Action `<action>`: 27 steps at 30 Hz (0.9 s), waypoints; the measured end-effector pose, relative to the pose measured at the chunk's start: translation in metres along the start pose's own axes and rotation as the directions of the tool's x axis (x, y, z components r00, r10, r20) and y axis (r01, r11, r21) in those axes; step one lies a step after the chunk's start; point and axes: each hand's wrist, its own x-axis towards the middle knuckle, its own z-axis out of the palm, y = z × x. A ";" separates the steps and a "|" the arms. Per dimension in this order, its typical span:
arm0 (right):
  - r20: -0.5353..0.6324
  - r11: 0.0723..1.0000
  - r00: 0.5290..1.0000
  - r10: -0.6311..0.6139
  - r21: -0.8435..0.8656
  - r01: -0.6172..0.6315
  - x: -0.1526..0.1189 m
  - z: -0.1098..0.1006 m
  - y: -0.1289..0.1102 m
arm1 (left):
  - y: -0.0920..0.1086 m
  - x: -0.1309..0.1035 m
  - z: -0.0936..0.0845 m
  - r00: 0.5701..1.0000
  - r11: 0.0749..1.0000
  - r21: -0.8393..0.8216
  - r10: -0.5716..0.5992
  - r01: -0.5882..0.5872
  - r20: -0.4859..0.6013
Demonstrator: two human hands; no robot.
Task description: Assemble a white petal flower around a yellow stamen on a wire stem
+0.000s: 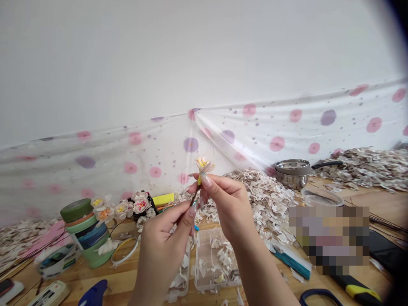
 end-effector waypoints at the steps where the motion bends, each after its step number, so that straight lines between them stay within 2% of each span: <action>1: -0.002 1.000 1.000 -0.012 -0.007 0.012 0.000 0.000 0.000 | 0.000 0.000 0.000 1.000 1.000 0.013 0.016 -0.016 -0.015; 7: -0.001 0.998 0.999 -0.054 -0.020 0.054 -0.008 0.005 -0.007 | 0.002 -0.001 -0.001 0.999 0.998 -0.056 0.029 -0.031 -0.031; 10: 0.032 0.999 0.998 -0.048 0.014 0.048 -0.012 0.009 -0.010 | 0.000 -0.001 -0.002 0.996 0.996 -0.071 0.052 -0.057 -0.075; 15: 0.069 0.992 0.990 -0.122 0.041 0.120 -0.014 0.010 -0.009 | -0.005 -0.001 0.003 0.962 0.982 -0.026 0.176 -0.185 -0.207; 20: 0.083 0.982 0.978 -0.189 0.044 0.186 -0.014 0.009 -0.007 | -0.007 0.000 0.010 0.932 0.948 -0.127 0.251 -0.291 -0.262; 27: 0.081 0.976 0.973 -0.216 0.053 0.213 -0.014 0.011 -0.011 | -0.010 -0.002 0.012 0.924 0.947 -0.138 0.240 -0.290 -0.298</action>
